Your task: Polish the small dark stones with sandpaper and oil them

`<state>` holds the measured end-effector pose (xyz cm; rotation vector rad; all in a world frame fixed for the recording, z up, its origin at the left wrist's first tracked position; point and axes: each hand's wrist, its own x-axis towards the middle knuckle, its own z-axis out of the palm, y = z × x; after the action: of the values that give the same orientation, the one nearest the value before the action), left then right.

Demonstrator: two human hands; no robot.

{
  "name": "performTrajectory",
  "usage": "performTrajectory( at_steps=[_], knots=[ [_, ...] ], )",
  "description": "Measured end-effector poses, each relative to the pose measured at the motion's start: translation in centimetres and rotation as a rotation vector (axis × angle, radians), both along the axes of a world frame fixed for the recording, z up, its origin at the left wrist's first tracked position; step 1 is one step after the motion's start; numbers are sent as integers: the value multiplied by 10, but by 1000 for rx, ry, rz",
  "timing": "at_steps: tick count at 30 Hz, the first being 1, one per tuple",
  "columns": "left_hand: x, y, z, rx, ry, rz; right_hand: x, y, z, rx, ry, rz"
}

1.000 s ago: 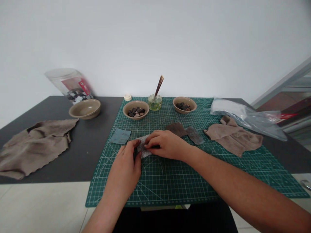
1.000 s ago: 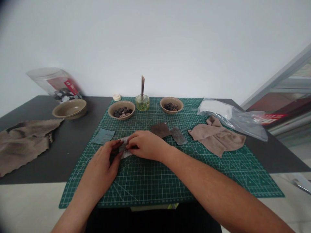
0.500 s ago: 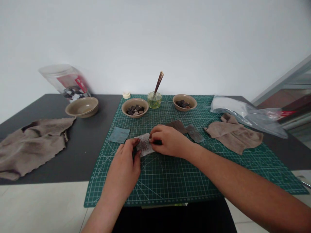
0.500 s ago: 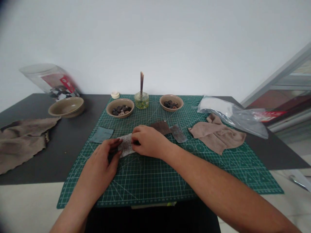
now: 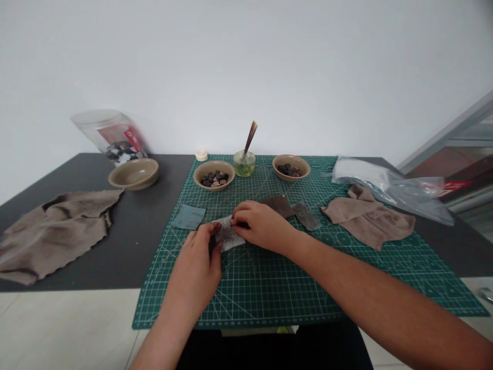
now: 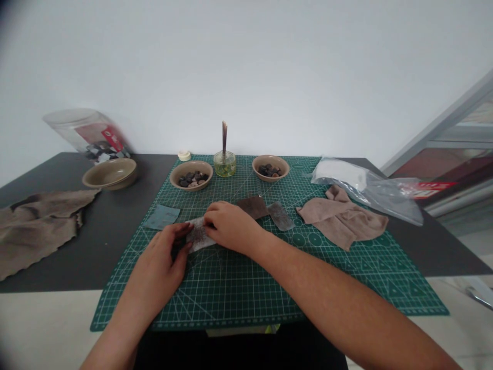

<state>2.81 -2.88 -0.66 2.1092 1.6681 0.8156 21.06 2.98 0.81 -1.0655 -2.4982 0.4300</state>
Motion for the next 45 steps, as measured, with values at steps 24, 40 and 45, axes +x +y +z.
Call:
performTrajectory(
  at_steps=[24,40,45],
  knots=[
    [-2,1,-1,142,129,-107,0,4,1,-82,101,86],
    [-4,0,1,179,65,-134,5,1,1,-155,124,3],
    [-10,-2,0,214,-115,21,6,0,6,-251,517,-92]
  ],
)
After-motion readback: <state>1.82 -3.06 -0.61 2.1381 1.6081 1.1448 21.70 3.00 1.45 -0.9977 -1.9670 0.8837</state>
